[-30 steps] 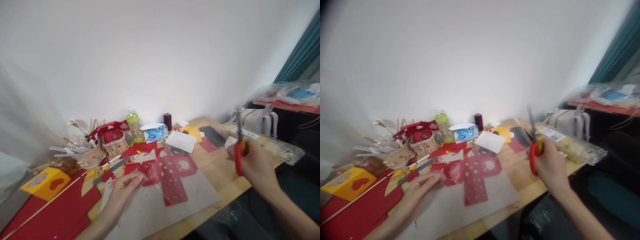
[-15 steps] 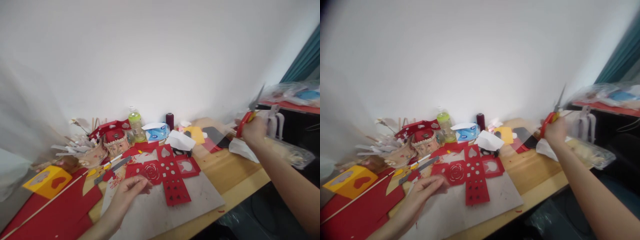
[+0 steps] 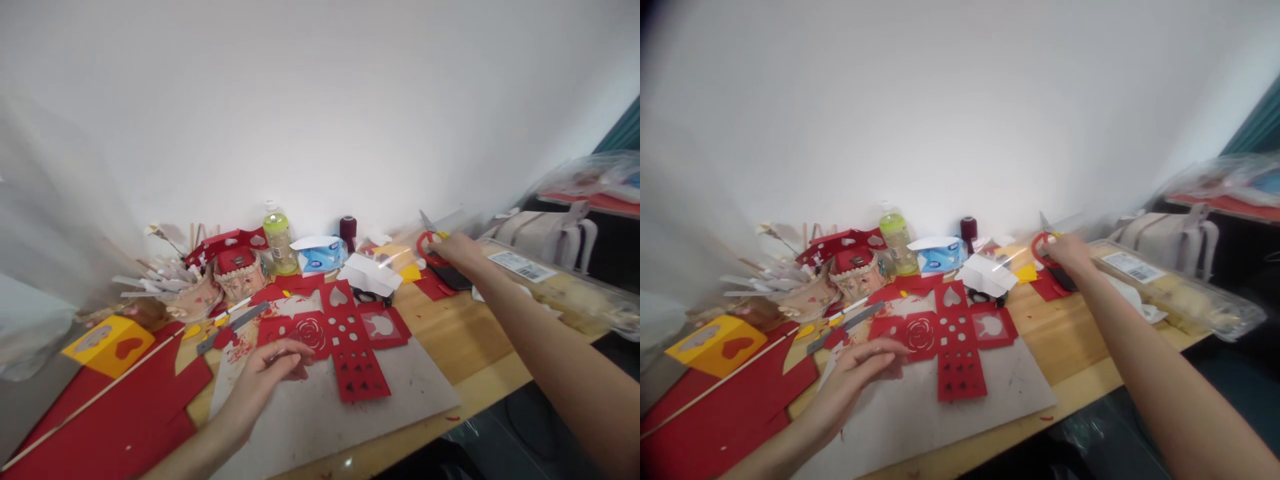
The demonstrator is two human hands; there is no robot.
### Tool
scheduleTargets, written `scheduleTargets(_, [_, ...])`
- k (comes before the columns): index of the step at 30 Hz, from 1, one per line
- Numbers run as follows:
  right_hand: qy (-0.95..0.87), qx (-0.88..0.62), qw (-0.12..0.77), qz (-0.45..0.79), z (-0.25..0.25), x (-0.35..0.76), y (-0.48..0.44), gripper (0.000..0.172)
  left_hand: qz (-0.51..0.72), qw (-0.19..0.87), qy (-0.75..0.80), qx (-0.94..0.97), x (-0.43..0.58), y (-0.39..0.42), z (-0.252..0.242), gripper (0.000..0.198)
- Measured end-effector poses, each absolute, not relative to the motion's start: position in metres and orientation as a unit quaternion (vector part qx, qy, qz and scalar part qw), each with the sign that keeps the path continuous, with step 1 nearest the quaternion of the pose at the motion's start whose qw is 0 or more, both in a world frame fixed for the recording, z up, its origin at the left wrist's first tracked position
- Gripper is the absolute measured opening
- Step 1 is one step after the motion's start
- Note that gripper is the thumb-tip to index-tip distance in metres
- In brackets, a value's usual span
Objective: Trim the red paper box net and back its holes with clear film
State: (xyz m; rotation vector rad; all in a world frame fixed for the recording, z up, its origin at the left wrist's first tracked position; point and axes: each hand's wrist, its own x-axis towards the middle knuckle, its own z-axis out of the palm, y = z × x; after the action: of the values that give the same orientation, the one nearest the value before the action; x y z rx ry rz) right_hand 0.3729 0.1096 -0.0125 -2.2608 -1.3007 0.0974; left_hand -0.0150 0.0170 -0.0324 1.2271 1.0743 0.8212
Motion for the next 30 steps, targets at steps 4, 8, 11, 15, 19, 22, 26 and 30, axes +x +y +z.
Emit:
scheduleTargets(4, [-0.447,-0.870,0.188,0.090,-0.021,0.357,0.140,0.033,0.347,0.616,0.469,0.529,-0.015,0.018,-0.035,0.023])
scheduleTargets(8, [-0.450,-0.877,0.149,0.078,-0.026,0.339,0.163,0.033,0.347,0.616,0.474,0.525,-0.014,0.020,-0.037,0.030])
scheduleTargets(11, [-0.463,-0.872,0.149,0.051,-0.028,0.329,0.172,0.034,0.342,0.622,0.465,0.529,-0.014,0.021,-0.039,0.033])
scheduleTargets(15, [-0.508,-0.840,0.184,0.042,-0.025,0.329,0.175,0.033,0.339,0.624,0.463,0.531,-0.014,0.021,-0.042,0.032])
scheduleTargets(19, [-0.582,-0.776,0.236,0.055,-0.021,0.346,0.160,0.031,0.339,0.621,0.466,0.531,-0.014,0.021,-0.041,0.028])
scheduleTargets(22, [-0.628,-0.724,0.278,0.071,-0.022,0.361,0.144,0.030,0.340,0.621,0.465,0.532,-0.012,0.020,-0.039,0.025])
scheduleTargets(26, [-0.629,-0.703,0.326,0.067,-0.036,0.371,0.131,0.034,0.345,0.630,0.461,0.521,-0.011,0.019,-0.038,0.023])
scheduleTargets(30, [-0.571,-0.746,0.338,0.048,-0.058,0.380,0.131,0.035,0.347,0.637,0.455,0.517,-0.011,0.018,-0.039,0.024])
